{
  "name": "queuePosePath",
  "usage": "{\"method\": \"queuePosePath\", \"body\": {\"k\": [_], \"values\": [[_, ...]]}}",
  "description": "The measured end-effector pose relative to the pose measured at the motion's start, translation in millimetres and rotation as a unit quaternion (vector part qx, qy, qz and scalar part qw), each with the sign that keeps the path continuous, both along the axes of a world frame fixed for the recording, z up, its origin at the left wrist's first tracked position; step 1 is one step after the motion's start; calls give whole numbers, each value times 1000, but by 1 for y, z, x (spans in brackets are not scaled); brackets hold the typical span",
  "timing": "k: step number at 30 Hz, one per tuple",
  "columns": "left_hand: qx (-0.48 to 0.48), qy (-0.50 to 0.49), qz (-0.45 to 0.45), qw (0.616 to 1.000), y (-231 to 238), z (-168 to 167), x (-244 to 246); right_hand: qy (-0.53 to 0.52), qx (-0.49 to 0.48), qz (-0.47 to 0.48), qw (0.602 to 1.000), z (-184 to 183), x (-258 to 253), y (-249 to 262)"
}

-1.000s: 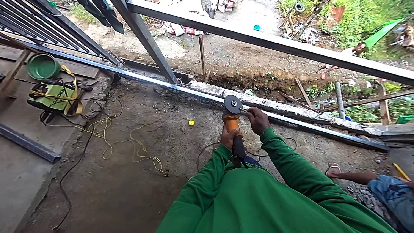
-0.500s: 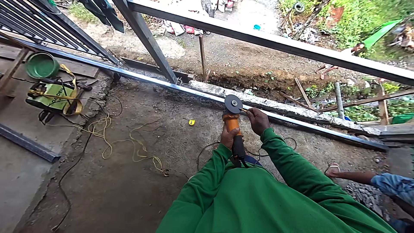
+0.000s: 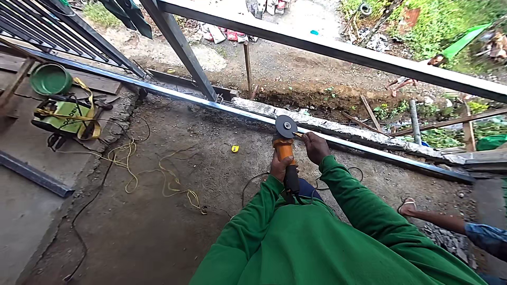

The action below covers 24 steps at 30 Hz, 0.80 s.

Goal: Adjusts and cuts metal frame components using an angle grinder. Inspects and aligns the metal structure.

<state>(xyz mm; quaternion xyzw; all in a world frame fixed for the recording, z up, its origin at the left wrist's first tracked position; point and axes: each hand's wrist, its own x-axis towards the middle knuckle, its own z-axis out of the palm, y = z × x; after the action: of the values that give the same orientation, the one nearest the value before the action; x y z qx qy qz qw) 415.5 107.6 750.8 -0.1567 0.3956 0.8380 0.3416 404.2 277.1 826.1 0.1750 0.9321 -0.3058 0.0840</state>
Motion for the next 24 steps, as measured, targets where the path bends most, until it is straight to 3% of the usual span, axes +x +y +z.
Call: {"method": "queuePosePath", "body": {"k": [24], "values": [[-11,-4,23,1000,62,11,17,108,-68,-14,992,-7,12,62]]}}
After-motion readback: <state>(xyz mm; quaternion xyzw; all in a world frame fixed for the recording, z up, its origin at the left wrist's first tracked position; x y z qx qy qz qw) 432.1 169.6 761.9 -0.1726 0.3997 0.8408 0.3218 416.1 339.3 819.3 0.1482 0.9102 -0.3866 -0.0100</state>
